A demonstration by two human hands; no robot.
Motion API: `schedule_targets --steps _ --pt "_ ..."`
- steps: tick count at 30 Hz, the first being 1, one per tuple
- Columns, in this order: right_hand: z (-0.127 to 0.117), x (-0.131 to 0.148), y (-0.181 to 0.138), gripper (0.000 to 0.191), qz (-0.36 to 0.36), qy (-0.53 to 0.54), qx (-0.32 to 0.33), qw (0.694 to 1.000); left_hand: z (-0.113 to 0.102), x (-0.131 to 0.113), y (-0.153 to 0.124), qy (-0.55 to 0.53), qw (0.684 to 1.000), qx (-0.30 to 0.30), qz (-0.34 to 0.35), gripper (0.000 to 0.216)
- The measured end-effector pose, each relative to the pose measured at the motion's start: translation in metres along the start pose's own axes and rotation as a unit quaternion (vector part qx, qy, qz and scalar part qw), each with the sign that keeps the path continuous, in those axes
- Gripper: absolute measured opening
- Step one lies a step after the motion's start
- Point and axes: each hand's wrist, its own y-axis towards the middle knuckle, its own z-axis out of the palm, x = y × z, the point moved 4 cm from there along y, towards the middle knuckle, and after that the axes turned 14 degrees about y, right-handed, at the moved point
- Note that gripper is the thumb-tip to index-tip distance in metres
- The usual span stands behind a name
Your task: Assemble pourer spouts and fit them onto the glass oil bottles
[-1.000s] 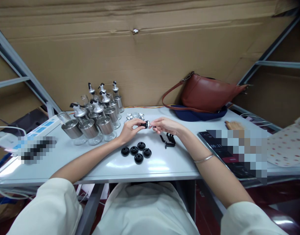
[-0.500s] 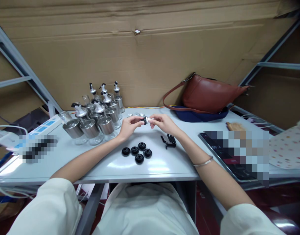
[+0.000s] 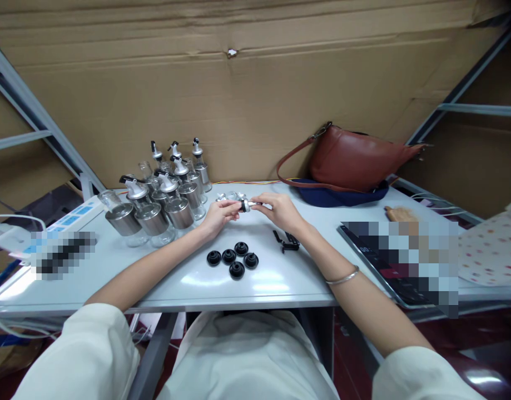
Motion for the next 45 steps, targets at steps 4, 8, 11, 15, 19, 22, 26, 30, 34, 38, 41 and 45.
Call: schedule_targets --steps 4,8,11,15,19,22,26,30,34,38,41,45 --pt "0.0 0.002 -0.001 0.018 -0.017 -0.012 -0.007 1.0 0.001 -0.001 -0.002 -0.006 1.0 0.002 -0.029 0.021" --pt "0.001 0.005 -0.001 0.018 -0.041 -0.038 -0.012 0.998 0.002 -0.001 -0.002 -0.019 0.998 -0.006 -0.053 0.013" --pt "0.001 0.009 -0.002 0.019 -0.068 -0.072 -0.013 0.995 0.001 0.0 -0.002 -0.031 0.997 -0.004 -0.075 0.009" --pt "0.002 0.015 -0.003 0.021 -0.103 -0.114 -0.006 0.988 0.003 0.002 -0.003 -0.052 0.992 0.007 -0.117 0.014" --pt "0.004 0.016 -0.003 0.025 -0.107 -0.129 0.004 0.986 0.004 0.003 -0.004 -0.063 0.988 0.013 -0.14 0.015" --pt "0.005 0.015 -0.002 0.027 -0.085 -0.127 0.016 0.988 0.003 0.005 -0.003 -0.064 0.988 0.017 -0.142 0.016" --pt "0.004 0.014 -0.001 0.028 -0.054 -0.105 0.019 0.993 0.003 0.007 -0.001 -0.07 0.988 0.034 -0.137 0.017" --pt "0.0 0.009 -0.001 0.025 -0.042 -0.054 0.01 0.998 0.006 0.003 -0.004 -0.068 0.991 0.049 -0.104 0.013" --pt "-0.002 0.001 0.0 0.019 -0.026 -0.019 0.008 0.999 0.01 0.001 -0.006 -0.053 0.995 0.051 -0.063 0.018" --pt "-0.003 -0.005 0.001 0.017 -0.009 0.013 0.026 1.0 0.012 0.001 -0.007 -0.031 0.997 0.059 -0.035 0.029" --pt "-0.004 -0.005 0.002 0.016 0.015 0.037 0.032 0.999 0.01 0.0 -0.006 -0.013 0.999 0.045 -0.009 0.034" --pt "-0.006 -0.004 0.002 0.018 0.082 0.08 0.04 0.993 0.008 -0.006 -0.006 0.045 0.998 0.029 0.043 0.035"
